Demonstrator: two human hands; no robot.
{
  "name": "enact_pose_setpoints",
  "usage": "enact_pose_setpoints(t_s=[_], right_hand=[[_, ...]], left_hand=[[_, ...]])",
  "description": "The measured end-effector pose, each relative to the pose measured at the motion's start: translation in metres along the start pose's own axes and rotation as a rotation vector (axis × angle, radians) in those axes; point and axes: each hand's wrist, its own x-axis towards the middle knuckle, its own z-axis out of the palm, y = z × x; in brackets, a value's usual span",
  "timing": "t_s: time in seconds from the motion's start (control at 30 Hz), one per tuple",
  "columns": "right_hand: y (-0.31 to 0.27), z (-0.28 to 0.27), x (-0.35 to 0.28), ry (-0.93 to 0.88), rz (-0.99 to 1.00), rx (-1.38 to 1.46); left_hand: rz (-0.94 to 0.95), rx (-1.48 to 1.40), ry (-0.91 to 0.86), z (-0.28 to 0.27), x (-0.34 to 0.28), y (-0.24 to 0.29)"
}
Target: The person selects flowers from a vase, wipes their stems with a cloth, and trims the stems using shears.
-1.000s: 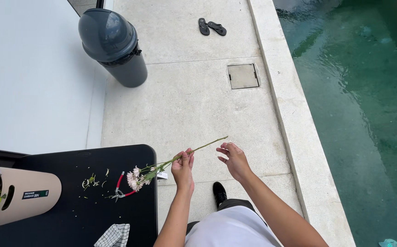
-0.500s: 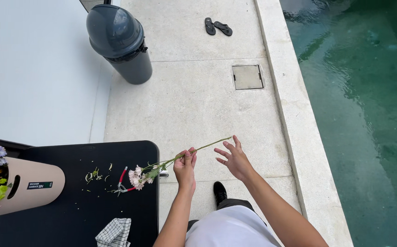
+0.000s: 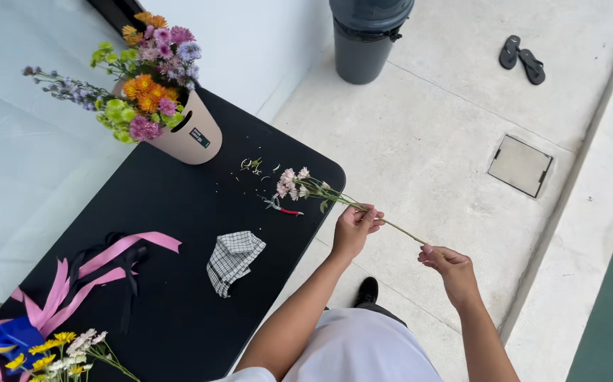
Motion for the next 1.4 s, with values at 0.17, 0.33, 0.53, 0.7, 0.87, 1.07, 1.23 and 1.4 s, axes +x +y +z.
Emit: enact_pose_setpoints(t_s=[0.17, 0.33, 0.53, 0.7, 0.87, 1.07, 1.23, 1.4], right_hand=[[-0.031, 0.033, -0.012, -0.224, -0.071, -0.374], [-0.014, 0.073, -0.004, -0.343, -0.216, -0.49], [0.018, 0.109, 0.012, -0.318, -0.564, -0.585], [0.007, 0.119, 0.004, -0.331, -0.488, -0.408], [0.002, 0.108, 0.005, -0.283, -0.495, -0.419], [0.002, 0.108, 0.001, -0.265, -0.478, -0.402], [-0.006, 0.108, -0.005, -0.253, -0.477, -0.389], [-0.026, 0.107, -0.013, -0.273, -0.476, -0.315]], left_hand=[[-0.007, 0.092, -0.011, -0.02, -0.022, 0.051], [0.032, 0.23, -0.103, -0.033, -0.044, 0.065], [0.122, 0.562, -0.142, -0.066, -0.057, 0.062], [0.226, 0.732, -0.063, -0.137, -0.062, 0.067], [0.002, 1.327, 0.145, -0.295, -0.053, 0.059], [-0.276, 1.593, 0.093, -0.388, -0.048, 0.024], [-0.367, 1.6, 0.174, -0.394, -0.033, 0.015], [-0.296, 0.976, 0.363, -0.376, -0.033, 0.033]])
